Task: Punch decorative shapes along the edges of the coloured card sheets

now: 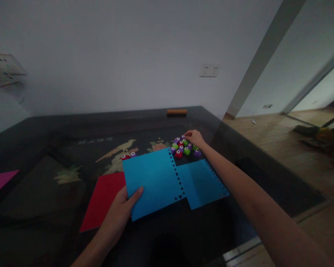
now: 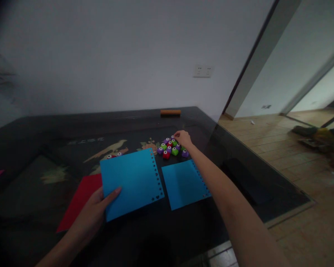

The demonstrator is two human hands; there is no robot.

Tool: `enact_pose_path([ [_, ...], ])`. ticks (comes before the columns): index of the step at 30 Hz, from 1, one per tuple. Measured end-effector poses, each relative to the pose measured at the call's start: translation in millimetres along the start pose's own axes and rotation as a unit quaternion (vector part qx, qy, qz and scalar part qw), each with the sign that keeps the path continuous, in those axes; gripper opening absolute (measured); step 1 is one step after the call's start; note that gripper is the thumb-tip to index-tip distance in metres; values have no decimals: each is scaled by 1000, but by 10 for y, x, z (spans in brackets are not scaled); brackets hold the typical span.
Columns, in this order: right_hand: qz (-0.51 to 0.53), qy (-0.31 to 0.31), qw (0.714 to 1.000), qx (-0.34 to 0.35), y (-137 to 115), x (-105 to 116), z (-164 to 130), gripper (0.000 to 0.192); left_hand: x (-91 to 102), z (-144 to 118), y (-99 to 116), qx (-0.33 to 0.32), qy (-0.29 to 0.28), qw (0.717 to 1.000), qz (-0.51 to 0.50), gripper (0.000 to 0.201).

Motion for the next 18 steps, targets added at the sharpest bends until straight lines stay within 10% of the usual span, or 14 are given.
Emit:
enact_pose_path([
  [9, 139, 6, 982, 124, -371, 211, -996, 20, -27, -17, 22, -8, -14, 1000, 14, 52],
  [14, 333, -176, 916, 136, -595, -143, -1794, 25, -108, -30, -6, -3, -42, 998, 43, 54],
  [18, 432, -196, 877, 76, -567, -426, -2005, 33, -153, -27, 4, -13, -50, 992, 113, 57],
])
Point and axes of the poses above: each hand's wrist, its own z-axis towards the middle knuckle, its own x-axis out of the back of the hand, y = z × x, the point moved 5 cm from there along z, towards the middle knuckle, and after that the axes turned 14 degrees about -y, right-handed, at the moved point
